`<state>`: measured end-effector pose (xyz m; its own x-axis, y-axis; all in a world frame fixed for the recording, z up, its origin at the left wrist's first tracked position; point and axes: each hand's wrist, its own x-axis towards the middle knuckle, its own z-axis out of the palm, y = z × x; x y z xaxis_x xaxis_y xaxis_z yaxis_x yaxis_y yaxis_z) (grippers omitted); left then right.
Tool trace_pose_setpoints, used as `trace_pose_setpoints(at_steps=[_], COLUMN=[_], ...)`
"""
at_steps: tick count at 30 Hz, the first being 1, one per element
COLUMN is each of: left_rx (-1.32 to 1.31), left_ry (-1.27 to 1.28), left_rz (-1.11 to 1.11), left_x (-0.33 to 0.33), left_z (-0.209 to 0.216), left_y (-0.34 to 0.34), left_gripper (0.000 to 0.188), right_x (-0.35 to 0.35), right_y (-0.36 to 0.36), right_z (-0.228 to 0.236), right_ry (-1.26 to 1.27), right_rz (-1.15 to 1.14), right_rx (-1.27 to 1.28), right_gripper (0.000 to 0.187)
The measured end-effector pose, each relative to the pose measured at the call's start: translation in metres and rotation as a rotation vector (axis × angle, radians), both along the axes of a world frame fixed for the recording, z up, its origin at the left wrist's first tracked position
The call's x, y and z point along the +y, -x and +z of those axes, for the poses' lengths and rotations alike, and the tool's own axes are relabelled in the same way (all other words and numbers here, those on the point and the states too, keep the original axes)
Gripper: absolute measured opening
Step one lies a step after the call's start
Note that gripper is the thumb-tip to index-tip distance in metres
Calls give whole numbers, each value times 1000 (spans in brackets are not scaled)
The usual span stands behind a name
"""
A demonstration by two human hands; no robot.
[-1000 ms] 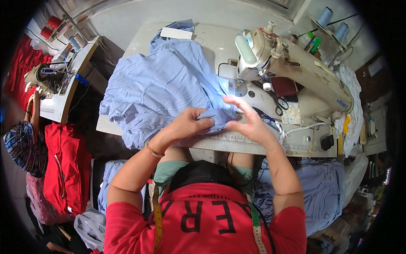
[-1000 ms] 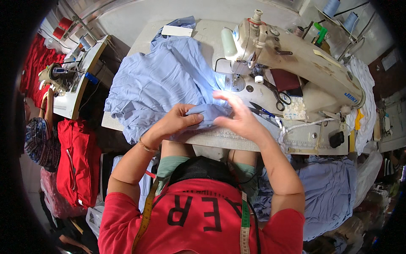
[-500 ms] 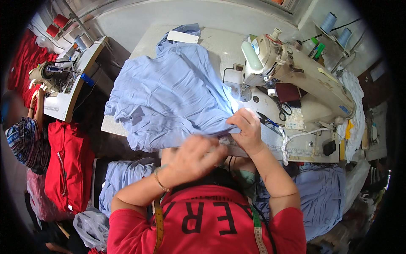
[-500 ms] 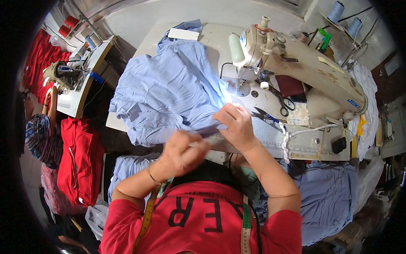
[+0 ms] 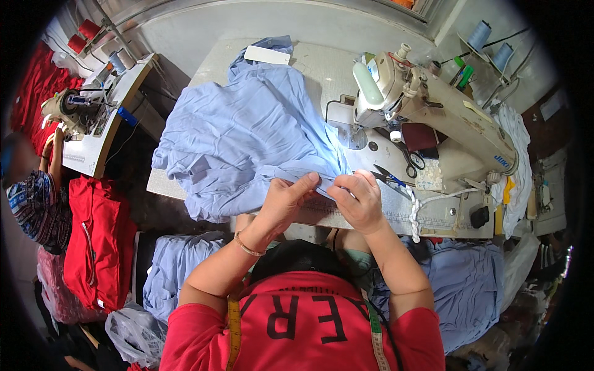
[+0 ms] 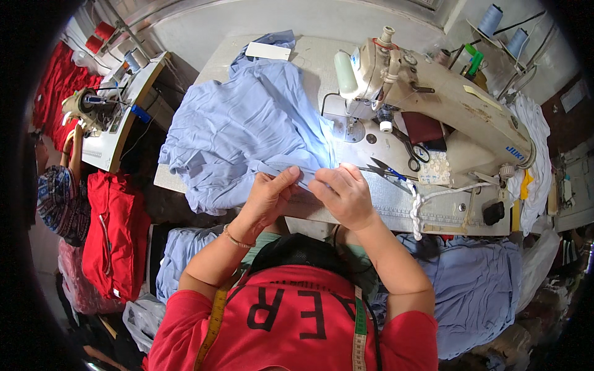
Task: The person trims loose threads and aligns the fabric of a light blue shirt collar at a sewing machine workstation, using small shears to clip excess material before smoothing the garment and checking the seam alignment.
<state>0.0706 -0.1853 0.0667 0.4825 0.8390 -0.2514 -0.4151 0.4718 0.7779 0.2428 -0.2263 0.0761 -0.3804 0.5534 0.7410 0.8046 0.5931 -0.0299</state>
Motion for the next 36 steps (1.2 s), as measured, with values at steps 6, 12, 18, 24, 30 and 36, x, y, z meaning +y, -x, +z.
trace_pose_setpoints(at_steps=[6,12,18,24,30,36], left_rx=[-184,-118,-102,-160,-101,99], left_ry=[124,123,145,95,6,-198], left_rz=[-52,-75,-160,-184,-132,-113], left_x=[8,10,11,13,11,8], left_z=[-11,-10,-9,-17,-18,-23], left_y=[-4,0,1,-1,-4,-1], left_gripper=[20,18,18,21,24,26], right_x=[-1,-1,-6,-7,-5,-3], right_y=[1,2,2,3,4,6], right_z=[-2,-2,-3,0,15,21], right_ry=[51,80,40,95,305,371], right_rz=[4,-64,-125,-109,-85,-155], right_rx=[12,-6,-62,-41,235,189], right_gripper=[16,15,16,18,11,6])
